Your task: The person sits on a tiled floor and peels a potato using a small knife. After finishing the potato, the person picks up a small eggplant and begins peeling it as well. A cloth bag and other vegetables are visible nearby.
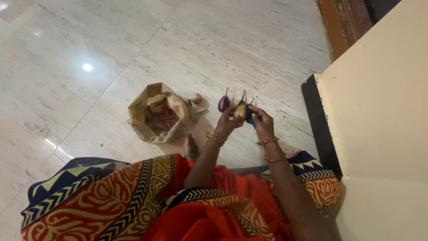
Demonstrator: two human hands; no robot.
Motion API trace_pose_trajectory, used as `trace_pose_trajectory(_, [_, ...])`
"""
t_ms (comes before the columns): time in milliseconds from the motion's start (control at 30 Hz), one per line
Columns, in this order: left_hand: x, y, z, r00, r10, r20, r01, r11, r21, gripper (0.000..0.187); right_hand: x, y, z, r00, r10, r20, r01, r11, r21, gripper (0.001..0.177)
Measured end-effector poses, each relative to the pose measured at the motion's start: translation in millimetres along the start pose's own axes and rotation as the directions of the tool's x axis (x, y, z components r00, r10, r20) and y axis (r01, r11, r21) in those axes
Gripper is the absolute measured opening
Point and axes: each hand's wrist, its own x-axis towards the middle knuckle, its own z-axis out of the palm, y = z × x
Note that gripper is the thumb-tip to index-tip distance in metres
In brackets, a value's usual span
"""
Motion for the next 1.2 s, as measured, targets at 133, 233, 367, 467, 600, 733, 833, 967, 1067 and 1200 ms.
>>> trace_pose_trajectory(133, [-15,17,6,0.997,0.073,0.025,-0.077,0.972,0.220,0.064,0,8,-1,1.000,0.001,0.023,-0.001,1.000,0.020,0.026])
trace_pose_trajectory(233, [-18,29,9,0.998,-0.056,0.018,0.048,0.957,0.287,0.059,2,6,-2,1.000,0.014,0.009,-0.014,1.000,-0.002,0.026])
trace_pose_trajectory(367, [-21,33,13,0.983,-0.159,0.089,0.136,0.965,0.226,0.058,2,-1,-3,0.993,-0.115,-0.005,0.112,0.981,-0.159,0.026])
trace_pose_trajectory(467, [-21,36,14,0.963,-0.263,0.063,0.243,0.943,0.229,0.059,2,-2,-1,0.994,-0.099,-0.035,0.091,0.978,-0.189,0.027])
trace_pose_trajectory(600, [-21,40,9,0.964,-0.243,0.112,0.223,0.960,0.168,0.061,0,-10,7,0.990,-0.115,-0.076,0.099,0.977,-0.190,0.027])
trace_pose_trajectory(733, [-25,51,13,0.966,-0.223,0.130,0.210,0.972,0.106,0.059,-11,-32,12,0.957,-0.274,-0.091,0.208,0.872,-0.444,0.029])
trace_pose_trajectory(833, [-23,50,14,0.972,-0.213,0.100,0.206,0.975,0.078,0.060,-19,-44,22,0.949,-0.316,-0.020,0.262,0.817,-0.513,0.026])
trace_pose_trajectory(967, [-13,35,2,0.984,-0.168,-0.063,0.174,0.979,0.105,0.061,-32,-49,37,0.971,-0.234,0.043,0.219,0.809,-0.545,0.026])
trace_pose_trajectory(1067, [-8,27,-10,0.997,-0.070,0.030,0.069,0.997,0.047,0.066,-39,-50,47,0.920,-0.367,0.137,0.381,0.758,-0.529,0.029])
trace_pose_trajectory(1200, [-5,19,-7,0.986,-0.159,-0.052,0.164,0.982,0.097,0.060,-38,-48,46,0.926,-0.357,0.125,0.366,0.758,-0.540,0.033])
